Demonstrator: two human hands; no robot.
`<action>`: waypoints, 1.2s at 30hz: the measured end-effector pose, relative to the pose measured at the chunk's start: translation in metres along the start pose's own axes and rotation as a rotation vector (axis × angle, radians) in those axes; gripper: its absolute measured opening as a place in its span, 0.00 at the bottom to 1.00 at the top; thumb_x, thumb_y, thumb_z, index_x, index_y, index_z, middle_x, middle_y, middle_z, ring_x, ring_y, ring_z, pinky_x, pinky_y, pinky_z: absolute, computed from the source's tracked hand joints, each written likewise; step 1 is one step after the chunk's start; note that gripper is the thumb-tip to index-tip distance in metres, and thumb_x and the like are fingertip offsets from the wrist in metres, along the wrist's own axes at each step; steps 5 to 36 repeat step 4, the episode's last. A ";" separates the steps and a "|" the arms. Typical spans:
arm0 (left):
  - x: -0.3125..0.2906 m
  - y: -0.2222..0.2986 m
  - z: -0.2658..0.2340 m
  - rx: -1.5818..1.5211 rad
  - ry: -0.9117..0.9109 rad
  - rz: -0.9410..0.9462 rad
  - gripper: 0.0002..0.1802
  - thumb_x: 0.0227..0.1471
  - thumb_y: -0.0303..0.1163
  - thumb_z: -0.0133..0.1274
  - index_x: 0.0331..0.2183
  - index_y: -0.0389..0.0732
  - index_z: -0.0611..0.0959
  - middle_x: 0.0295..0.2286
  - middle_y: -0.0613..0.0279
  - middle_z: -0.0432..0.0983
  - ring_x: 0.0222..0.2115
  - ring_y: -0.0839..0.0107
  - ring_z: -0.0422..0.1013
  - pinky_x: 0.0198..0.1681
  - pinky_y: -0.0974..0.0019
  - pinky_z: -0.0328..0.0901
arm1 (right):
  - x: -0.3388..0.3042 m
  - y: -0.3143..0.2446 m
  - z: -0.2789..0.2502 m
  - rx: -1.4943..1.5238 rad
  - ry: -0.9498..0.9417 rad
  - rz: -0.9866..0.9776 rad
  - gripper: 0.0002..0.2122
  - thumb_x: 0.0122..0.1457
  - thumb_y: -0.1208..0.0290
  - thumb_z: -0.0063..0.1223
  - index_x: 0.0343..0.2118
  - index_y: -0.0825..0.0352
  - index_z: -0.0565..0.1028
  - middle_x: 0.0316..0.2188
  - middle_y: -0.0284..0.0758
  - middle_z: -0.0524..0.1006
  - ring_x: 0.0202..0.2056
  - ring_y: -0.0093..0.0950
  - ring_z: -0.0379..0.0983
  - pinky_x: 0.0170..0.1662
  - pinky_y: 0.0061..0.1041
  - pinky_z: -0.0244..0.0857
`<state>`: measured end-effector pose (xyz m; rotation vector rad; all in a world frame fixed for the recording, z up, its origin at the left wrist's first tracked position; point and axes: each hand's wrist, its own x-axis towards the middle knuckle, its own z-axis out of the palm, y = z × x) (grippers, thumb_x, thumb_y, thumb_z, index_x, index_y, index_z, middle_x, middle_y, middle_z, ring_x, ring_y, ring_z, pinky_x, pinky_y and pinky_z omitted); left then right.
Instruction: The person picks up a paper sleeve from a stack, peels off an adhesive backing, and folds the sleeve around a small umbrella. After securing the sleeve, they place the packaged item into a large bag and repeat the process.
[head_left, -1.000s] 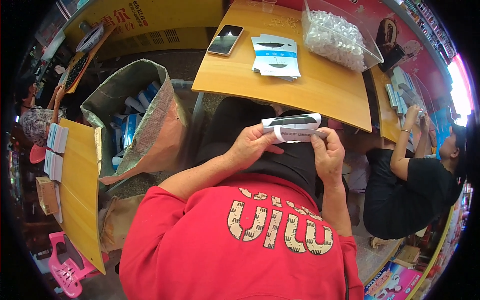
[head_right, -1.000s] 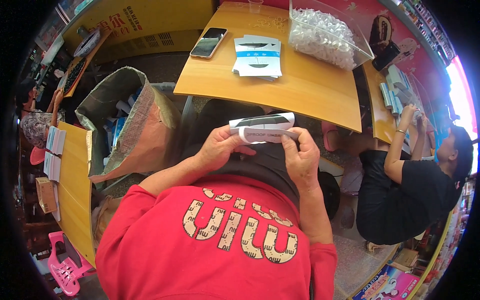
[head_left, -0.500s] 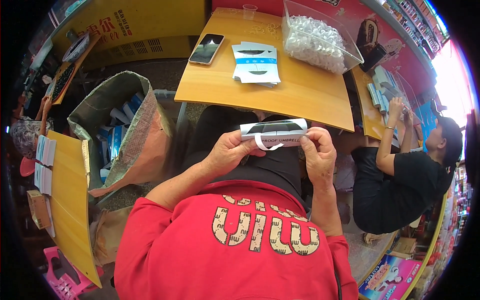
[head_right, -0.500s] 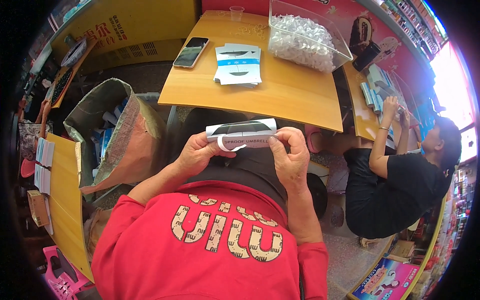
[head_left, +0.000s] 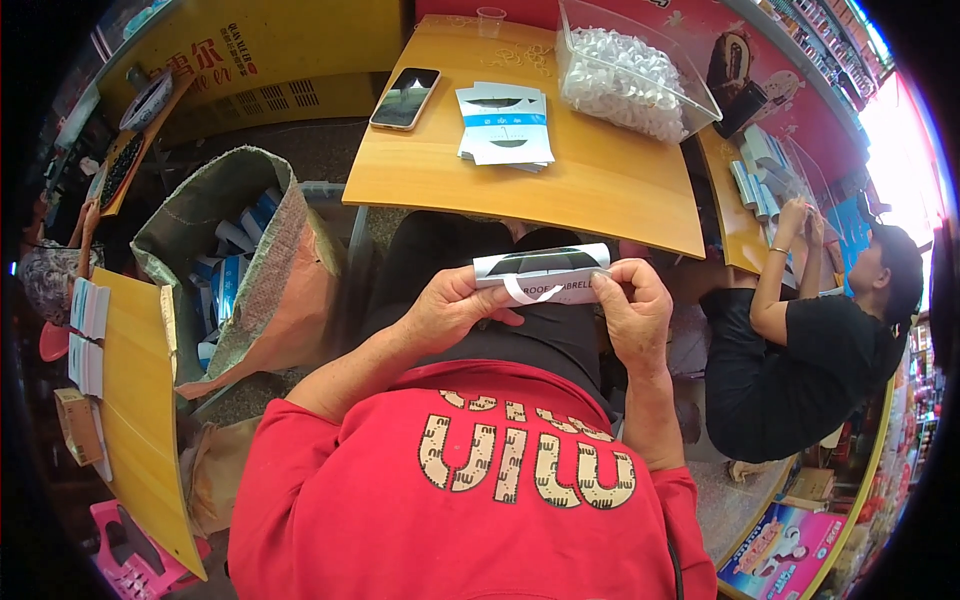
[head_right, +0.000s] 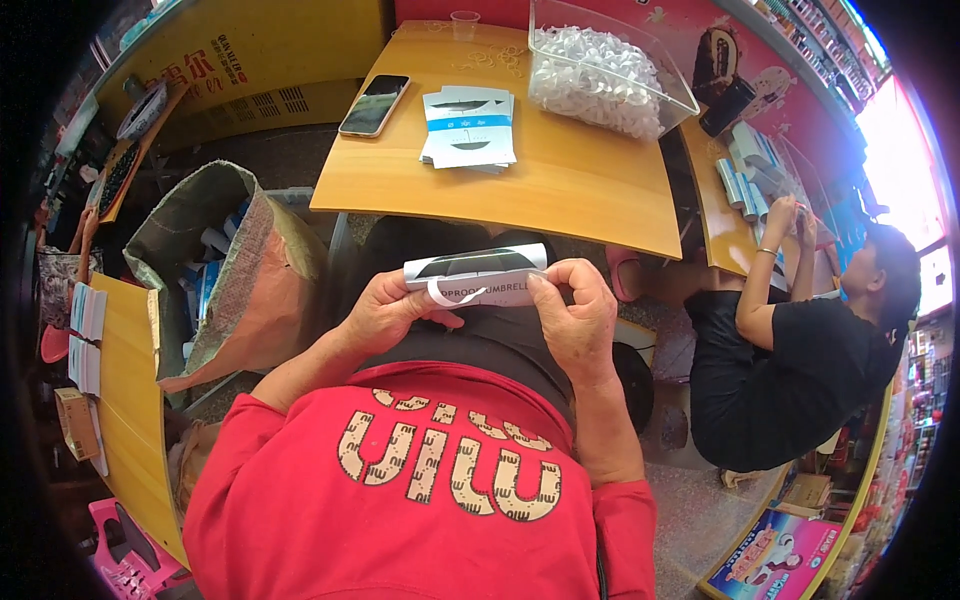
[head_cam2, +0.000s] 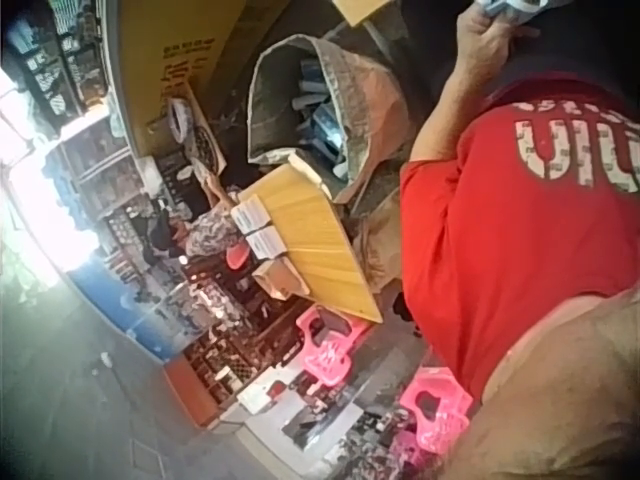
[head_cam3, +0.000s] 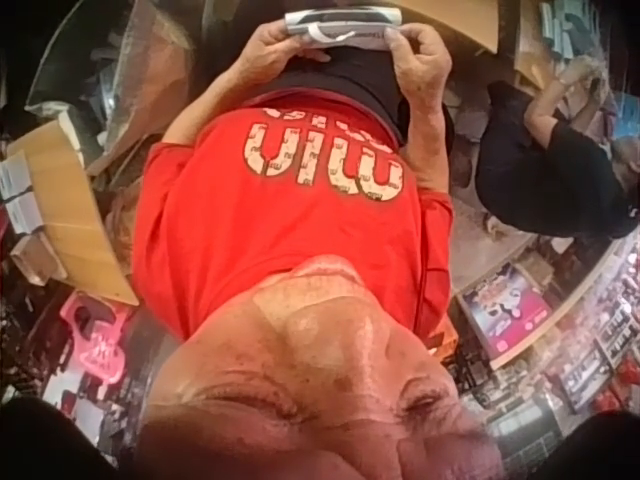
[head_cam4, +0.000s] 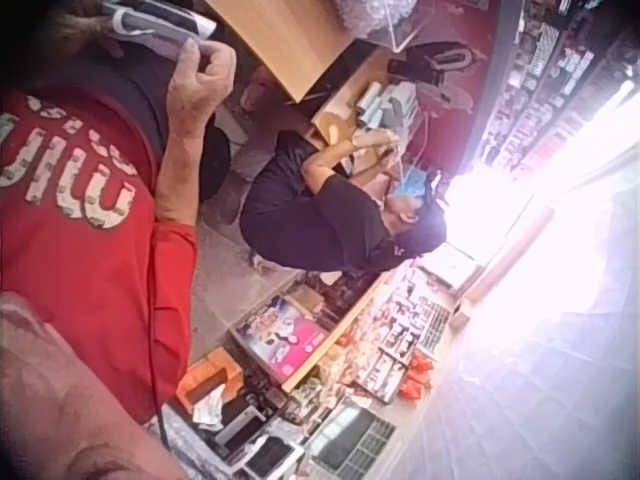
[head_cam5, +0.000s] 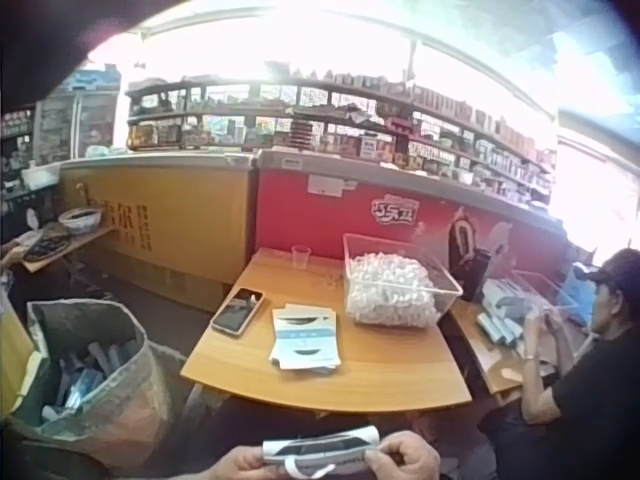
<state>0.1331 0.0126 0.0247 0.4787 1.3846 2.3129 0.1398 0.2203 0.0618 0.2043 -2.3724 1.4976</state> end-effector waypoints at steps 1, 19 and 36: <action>0.000 0.000 0.000 -0.001 0.001 0.000 0.14 0.51 0.29 0.42 0.40 0.35 0.71 0.34 0.60 0.69 0.35 0.73 0.67 0.37 0.70 0.67 | 0.000 -0.001 0.000 0.000 -0.001 0.000 0.05 0.43 0.77 0.53 0.20 0.71 0.68 0.19 0.33 0.68 0.22 0.21 0.64 0.27 0.18 0.59; -0.001 0.000 -0.001 -0.001 -0.014 0.013 0.14 0.51 0.29 0.42 0.41 0.35 0.71 0.35 0.60 0.69 0.35 0.73 0.67 0.37 0.70 0.67 | 0.001 -0.003 0.000 -0.062 0.016 -0.022 0.05 0.43 0.77 0.53 0.20 0.70 0.69 0.19 0.34 0.69 0.22 0.23 0.65 0.27 0.19 0.60; -0.001 0.000 -0.001 -0.001 -0.014 0.013 0.14 0.51 0.29 0.42 0.41 0.35 0.71 0.35 0.60 0.69 0.35 0.73 0.67 0.37 0.70 0.67 | 0.001 -0.003 0.000 -0.062 0.016 -0.022 0.05 0.43 0.77 0.53 0.20 0.70 0.69 0.19 0.34 0.69 0.22 0.23 0.65 0.27 0.19 0.60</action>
